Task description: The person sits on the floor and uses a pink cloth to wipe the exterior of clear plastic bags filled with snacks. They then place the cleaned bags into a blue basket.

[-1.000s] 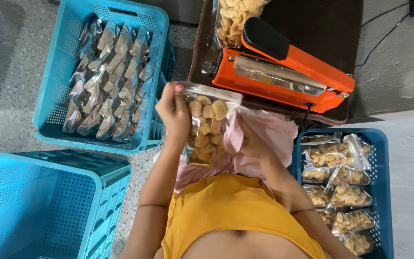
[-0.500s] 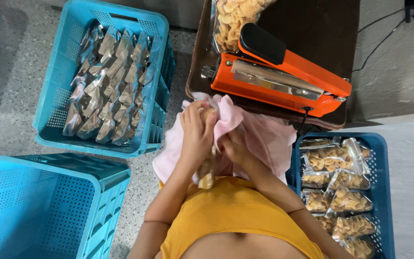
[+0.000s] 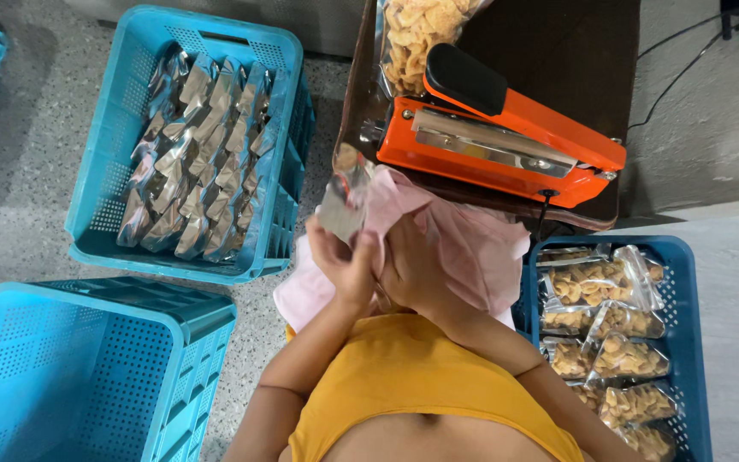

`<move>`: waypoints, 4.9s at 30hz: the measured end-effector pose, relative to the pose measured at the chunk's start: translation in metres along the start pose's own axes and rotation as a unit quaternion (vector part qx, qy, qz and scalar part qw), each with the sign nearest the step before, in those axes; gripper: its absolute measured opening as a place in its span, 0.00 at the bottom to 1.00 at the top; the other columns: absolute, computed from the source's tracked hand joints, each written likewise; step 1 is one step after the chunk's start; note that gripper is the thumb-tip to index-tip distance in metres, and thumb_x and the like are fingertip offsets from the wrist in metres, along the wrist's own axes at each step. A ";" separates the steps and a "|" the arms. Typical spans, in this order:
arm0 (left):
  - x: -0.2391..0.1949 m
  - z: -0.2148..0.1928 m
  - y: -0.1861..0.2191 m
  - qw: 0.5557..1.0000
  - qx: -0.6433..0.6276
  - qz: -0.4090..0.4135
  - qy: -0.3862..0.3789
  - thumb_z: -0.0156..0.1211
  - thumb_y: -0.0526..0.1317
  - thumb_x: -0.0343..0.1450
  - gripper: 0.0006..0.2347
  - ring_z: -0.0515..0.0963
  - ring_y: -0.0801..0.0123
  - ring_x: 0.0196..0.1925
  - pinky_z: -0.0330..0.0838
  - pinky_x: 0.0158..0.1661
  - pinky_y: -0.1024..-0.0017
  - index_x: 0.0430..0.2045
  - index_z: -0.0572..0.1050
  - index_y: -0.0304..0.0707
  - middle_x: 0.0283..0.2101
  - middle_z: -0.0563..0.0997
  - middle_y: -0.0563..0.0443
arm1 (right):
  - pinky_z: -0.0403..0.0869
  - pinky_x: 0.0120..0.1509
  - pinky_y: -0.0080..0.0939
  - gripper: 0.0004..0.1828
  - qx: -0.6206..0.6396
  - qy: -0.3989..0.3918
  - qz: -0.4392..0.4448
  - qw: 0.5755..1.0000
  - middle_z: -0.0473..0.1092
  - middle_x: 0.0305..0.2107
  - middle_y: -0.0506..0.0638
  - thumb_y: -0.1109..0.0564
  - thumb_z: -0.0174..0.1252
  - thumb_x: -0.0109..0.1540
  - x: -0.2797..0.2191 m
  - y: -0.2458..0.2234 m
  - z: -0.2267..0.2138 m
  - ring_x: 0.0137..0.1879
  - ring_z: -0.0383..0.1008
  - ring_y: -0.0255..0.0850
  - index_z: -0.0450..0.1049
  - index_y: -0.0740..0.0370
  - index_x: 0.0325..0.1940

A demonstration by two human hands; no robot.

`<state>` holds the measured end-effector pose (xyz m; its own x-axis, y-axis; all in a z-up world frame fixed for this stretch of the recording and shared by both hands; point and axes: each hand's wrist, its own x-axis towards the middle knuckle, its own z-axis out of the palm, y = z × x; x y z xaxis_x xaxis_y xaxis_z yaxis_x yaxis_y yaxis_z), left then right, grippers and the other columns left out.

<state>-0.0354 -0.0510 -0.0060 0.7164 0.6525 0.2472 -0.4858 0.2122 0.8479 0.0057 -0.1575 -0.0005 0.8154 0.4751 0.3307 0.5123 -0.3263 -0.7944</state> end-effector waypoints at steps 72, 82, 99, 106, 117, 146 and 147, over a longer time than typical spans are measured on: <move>0.211 0.022 0.038 0.958 0.137 0.202 -0.147 0.57 0.50 0.80 0.20 0.76 0.61 0.63 0.66 0.64 0.65 0.55 0.76 0.26 0.62 0.77 0.42 | 0.74 0.39 0.42 0.35 -0.059 -0.047 -0.008 0.997 0.73 0.41 0.55 0.56 0.70 0.60 -0.002 0.029 0.032 0.39 0.76 0.44 0.63 0.64 0.68; 0.235 0.062 -0.011 0.974 0.019 0.164 -0.156 0.52 0.46 0.83 0.16 0.77 0.69 0.55 0.70 0.57 0.74 0.55 0.72 0.29 0.54 0.79 0.46 | 0.74 0.40 0.43 0.35 -0.062 -0.060 0.016 0.996 0.73 0.42 0.56 0.56 0.70 0.60 -0.005 0.037 0.038 0.39 0.76 0.44 0.63 0.64 0.69; 0.259 0.100 -0.106 0.977 0.011 0.196 -0.088 0.46 0.43 0.81 0.15 0.75 0.71 0.47 0.69 0.52 0.73 0.47 0.75 0.25 0.44 0.78 0.47 | 0.74 0.42 0.44 0.35 -0.083 -0.109 0.032 0.990 0.73 0.44 0.58 0.56 0.69 0.61 0.000 0.057 0.046 0.41 0.75 0.46 0.63 0.65 0.69; 0.277 0.117 -0.123 0.975 -0.004 0.202 -0.092 0.44 0.41 0.81 0.14 0.74 0.73 0.44 0.69 0.49 0.74 0.45 0.75 0.27 0.41 0.78 0.49 | 0.74 0.43 0.45 0.36 -0.083 -0.123 0.034 0.988 0.73 0.44 0.58 0.56 0.69 0.61 0.003 0.059 0.048 0.41 0.75 0.46 0.64 0.65 0.69; 0.274 0.114 -0.087 0.949 0.013 0.256 -0.183 0.49 0.38 0.78 0.15 0.71 0.62 0.59 0.63 0.62 0.68 0.57 0.65 0.26 0.59 0.73 0.37 | 0.74 0.44 0.46 0.36 -0.096 -0.131 0.047 0.986 0.73 0.45 0.59 0.56 0.69 0.61 0.002 0.063 0.045 0.42 0.75 0.47 0.64 0.65 0.70; 0.224 -0.249 -0.200 0.727 0.674 -0.128 0.023 0.63 0.39 0.66 0.05 0.83 0.44 0.38 0.76 0.41 0.53 0.30 0.84 0.43 0.34 0.84 0.35 | 0.74 0.47 0.48 0.36 -0.143 -0.133 0.076 0.978 0.73 0.48 0.62 0.55 0.67 0.62 0.003 0.063 0.050 0.44 0.74 0.49 0.64 0.67 0.71; 0.225 -0.246 -0.186 0.732 0.673 -0.100 0.031 0.63 0.38 0.65 0.05 0.83 0.43 0.36 0.77 0.40 0.53 0.29 0.84 0.42 0.33 0.84 0.35 | 0.74 0.47 0.48 0.36 -0.139 -0.134 0.075 0.978 0.73 0.49 0.62 0.55 0.67 0.62 0.003 0.061 0.051 0.44 0.74 0.49 0.64 0.67 0.71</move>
<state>0.0930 0.2347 -0.2235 0.6606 0.7476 0.0687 0.5903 -0.5738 0.5678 0.0260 -0.1343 -0.0739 0.8061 0.5901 0.0453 0.4758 -0.6007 -0.6425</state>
